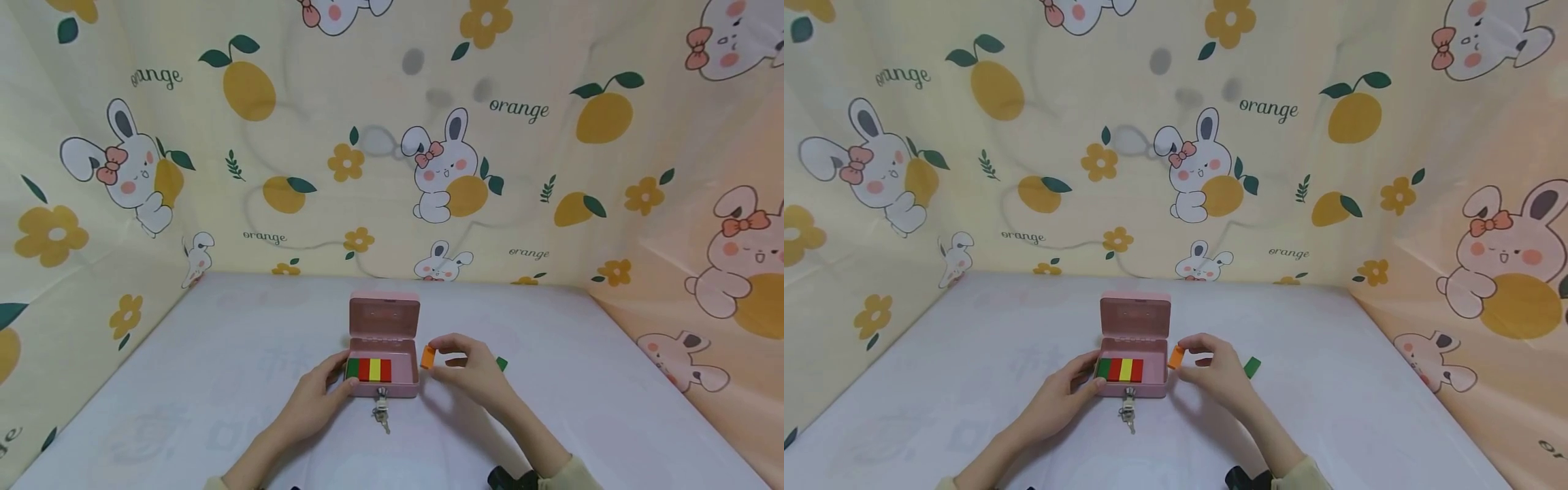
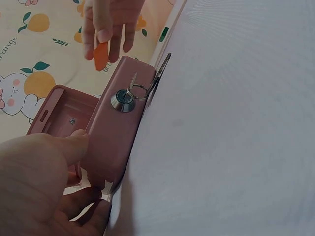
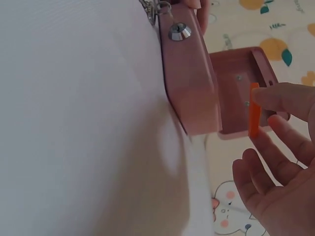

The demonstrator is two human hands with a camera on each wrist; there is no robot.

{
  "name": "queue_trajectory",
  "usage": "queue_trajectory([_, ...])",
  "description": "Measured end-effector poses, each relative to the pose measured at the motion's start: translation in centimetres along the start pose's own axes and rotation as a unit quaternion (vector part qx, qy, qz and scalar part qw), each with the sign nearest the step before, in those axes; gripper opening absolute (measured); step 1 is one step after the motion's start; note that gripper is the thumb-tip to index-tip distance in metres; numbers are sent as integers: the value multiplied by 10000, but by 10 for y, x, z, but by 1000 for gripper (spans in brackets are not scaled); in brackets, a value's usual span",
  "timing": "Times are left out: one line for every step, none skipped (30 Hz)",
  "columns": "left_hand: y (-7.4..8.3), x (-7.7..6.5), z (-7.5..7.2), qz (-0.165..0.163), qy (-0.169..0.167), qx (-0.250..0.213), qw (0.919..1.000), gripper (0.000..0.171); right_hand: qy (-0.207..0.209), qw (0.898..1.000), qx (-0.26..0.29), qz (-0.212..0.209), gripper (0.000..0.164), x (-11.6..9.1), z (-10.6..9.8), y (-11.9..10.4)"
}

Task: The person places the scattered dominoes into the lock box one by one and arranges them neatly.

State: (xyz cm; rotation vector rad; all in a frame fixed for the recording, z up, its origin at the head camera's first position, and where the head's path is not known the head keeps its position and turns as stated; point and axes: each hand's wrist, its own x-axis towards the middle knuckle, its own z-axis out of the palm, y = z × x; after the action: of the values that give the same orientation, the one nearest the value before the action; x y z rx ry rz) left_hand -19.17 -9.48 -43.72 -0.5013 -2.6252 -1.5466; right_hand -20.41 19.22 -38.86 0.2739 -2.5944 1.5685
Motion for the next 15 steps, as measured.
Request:
queue_trajectory([0,0,0,5,2,14,10000,60,-14,10000,7,-50,33,1,1,-1])
queue_trajectory([0,0,0,8,3,19,10000,60,-34,9999,22,-91,33,2,2,-2])
queue_trajectory([0,0,0,4,2,25,10000,60,-54,9999,33,-100,33,3,3,-3])
queue_trajectory([0,0,0,3,4,27,10000,60,-66,9999,25,-108,34,4,4,-3])
queue_trajectory([0,0,0,-3,4,37,10000,60,-88,9999,22,-111,34,5,5,-4])
queue_trajectory([1,0,-1,-19,2,42,10000,60,-112,9999,11,-100,35,6,6,-4])
queue_trajectory([1,0,-1,-10,0,41,10000,60,-141,9999,-8,-96,35,7,7,-4])
queue_trajectory([1,0,-1,1,1,35,10000,60,-169,9998,-30,-109,36,8,8,-4])
queue_trajectory([2,-1,-1,20,6,30,10000,59,-200,9997,-41,-118,36,9,9,-4])
queue_trajectory([2,-1,-1,32,9,27,10000,59,-239,9996,-58,-136,36,9,10,-3])
queue_trajectory([2,-1,-2,27,15,29,10000,59,-284,9995,-66,-141,35,10,11,-3])
queue_trajectory([2,-1,-2,31,22,28,10000,58,-329,9993,-83,-151,35,11,12,-3])
queue_trajectory([2,-1,-2,34,28,30,10000,58,-373,9991,-84,-164,34,11,12,-3])
queue_trajectory([2,-1,-2,37,36,31,10000,57,-416,9989,-84,-179,34,12,13,-3])
queue_trajectory([2,-1,-2,38,39,39,10000,57,-460,9987,-72,-185,33,13,14,-2])
